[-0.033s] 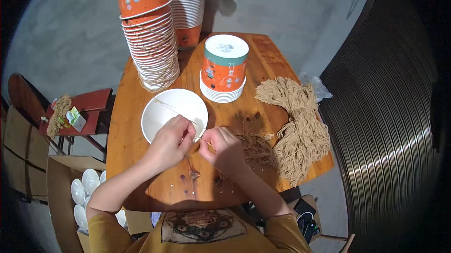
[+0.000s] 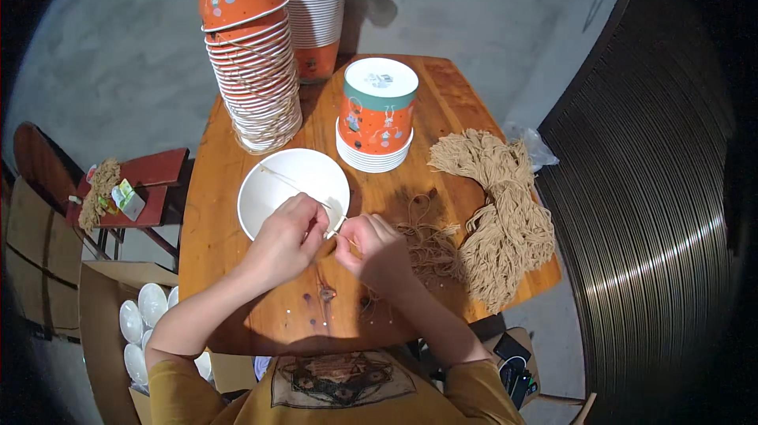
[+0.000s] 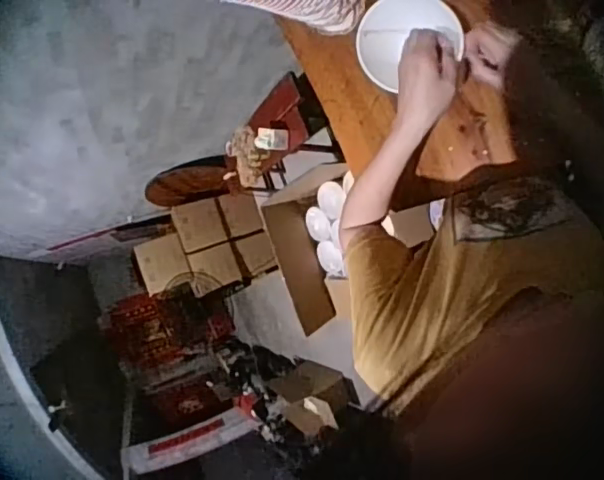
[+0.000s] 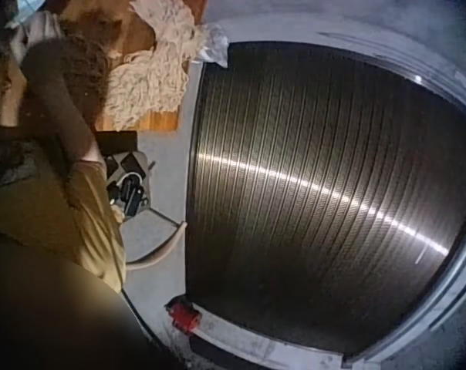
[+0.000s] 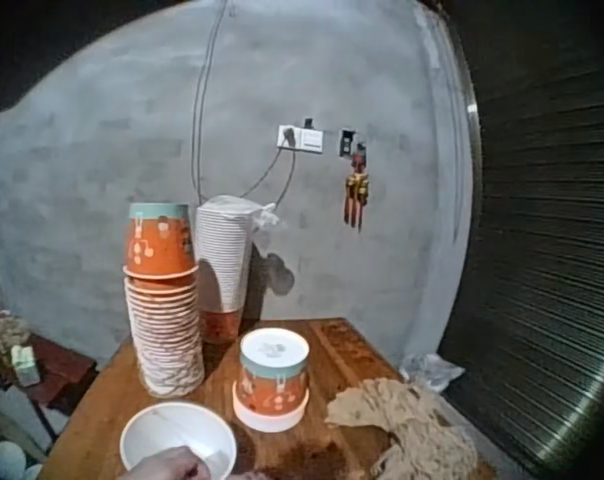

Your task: The recorder is separating and tying individual fiber strands into bundles at a workspace.

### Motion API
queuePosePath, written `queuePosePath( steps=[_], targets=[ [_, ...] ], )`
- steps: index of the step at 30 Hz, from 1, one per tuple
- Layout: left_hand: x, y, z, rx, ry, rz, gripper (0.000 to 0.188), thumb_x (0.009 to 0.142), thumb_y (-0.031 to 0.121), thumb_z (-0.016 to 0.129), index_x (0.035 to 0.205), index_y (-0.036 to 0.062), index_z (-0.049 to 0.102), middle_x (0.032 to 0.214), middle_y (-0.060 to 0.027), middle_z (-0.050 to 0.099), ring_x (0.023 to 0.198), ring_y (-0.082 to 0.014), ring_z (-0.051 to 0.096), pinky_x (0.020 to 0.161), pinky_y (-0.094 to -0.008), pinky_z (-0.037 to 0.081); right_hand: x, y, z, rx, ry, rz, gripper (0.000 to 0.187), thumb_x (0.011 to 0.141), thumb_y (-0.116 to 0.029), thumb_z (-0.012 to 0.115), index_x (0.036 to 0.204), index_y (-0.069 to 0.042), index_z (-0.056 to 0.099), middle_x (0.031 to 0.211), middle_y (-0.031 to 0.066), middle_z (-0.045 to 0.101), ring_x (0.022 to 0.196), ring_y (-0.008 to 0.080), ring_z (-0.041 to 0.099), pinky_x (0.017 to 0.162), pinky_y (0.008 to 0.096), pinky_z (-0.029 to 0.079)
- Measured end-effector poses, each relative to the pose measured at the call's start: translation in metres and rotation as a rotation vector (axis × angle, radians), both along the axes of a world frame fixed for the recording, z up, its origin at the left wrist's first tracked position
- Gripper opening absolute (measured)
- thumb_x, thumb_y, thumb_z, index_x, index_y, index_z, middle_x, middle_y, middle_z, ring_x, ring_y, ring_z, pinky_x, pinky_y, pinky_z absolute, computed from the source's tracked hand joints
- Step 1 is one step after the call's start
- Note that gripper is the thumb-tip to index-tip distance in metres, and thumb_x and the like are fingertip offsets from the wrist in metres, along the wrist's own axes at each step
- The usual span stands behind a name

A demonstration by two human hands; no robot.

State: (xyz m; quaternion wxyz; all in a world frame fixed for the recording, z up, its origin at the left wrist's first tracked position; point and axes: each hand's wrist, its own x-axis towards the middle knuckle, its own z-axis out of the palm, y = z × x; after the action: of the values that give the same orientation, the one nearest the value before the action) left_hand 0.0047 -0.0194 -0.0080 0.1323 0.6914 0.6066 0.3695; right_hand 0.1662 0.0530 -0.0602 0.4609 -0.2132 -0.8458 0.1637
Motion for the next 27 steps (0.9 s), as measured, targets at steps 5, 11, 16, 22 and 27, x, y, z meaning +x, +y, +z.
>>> queuePosePath(
  steps=[5,11,16,22,27],
  targets=[
    [-0.005,0.001,0.001,0.041,0.067,0.007,0.008,0.087,0.005,0.058,0.090,0.0004,0.053,0.084,-0.0148,0.054,0.075,-0.0309,0.057,0.066,-0.0365,0.046,0.001,-0.003,-0.002,-0.130,-0.013,0.058,0.019,0.074,-0.004,0.070,0.088,-0.006,0.057,0.075,0.0095,0.058,0.069,0.0269,0.060,0.058,0.0368,0.049],
    [-0.008,-0.018,0.011,-0.155,-0.001,0.042,0.020,0.084,0.013,0.067,0.097,0.0027,0.055,0.084,-0.0132,0.058,0.076,-0.0269,0.062,0.068,-0.0348,0.050,0.023,0.022,0.018,0.163,-0.242,0.116,0.016,0.080,-0.005,0.063,0.095,-0.006,0.057,0.082,0.0104,0.053,0.079,0.0282,0.058,0.065,0.0377,0.049],
    [-0.021,-0.034,0.003,-0.046,0.275,-0.081,0.019,0.082,0.014,0.068,0.094,0.0038,0.058,0.085,-0.0111,0.058,0.085,-0.0299,0.058,0.076,-0.0401,0.047,0.015,0.041,0.037,0.141,-0.198,0.214,0.013,0.083,-0.004,0.062,0.095,-0.006,0.061,0.083,0.0101,0.056,0.078,0.0277,0.059,0.067,0.0375,0.050],
    [-0.033,-0.039,-0.002,0.144,0.278,-0.164,0.012,0.083,0.010,0.065,0.091,0.0044,0.058,0.085,-0.0096,0.056,0.091,-0.0282,0.058,0.092,-0.0441,0.040,-0.020,0.045,0.044,0.080,-0.306,0.397,0.011,0.088,-0.016,0.062,0.095,-0.007,0.063,0.086,0.0099,0.062,0.076,0.0292,0.062,0.063,0.0367,0.049],
    [-0.025,-0.045,-0.002,0.054,0.111,0.004,0.013,0.084,0.016,0.065,0.084,0.0047,0.057,0.082,-0.0079,0.057,0.089,-0.0247,0.058,0.098,-0.0460,0.033,-0.036,0.029,0.040,-0.160,-0.286,0.407,0.010,0.089,-0.015,0.061,0.094,-0.006,0.060,0.081,0.0137,0.063,0.070,0.0318,0.062,0.060,0.0379,0.048]
  ],
)
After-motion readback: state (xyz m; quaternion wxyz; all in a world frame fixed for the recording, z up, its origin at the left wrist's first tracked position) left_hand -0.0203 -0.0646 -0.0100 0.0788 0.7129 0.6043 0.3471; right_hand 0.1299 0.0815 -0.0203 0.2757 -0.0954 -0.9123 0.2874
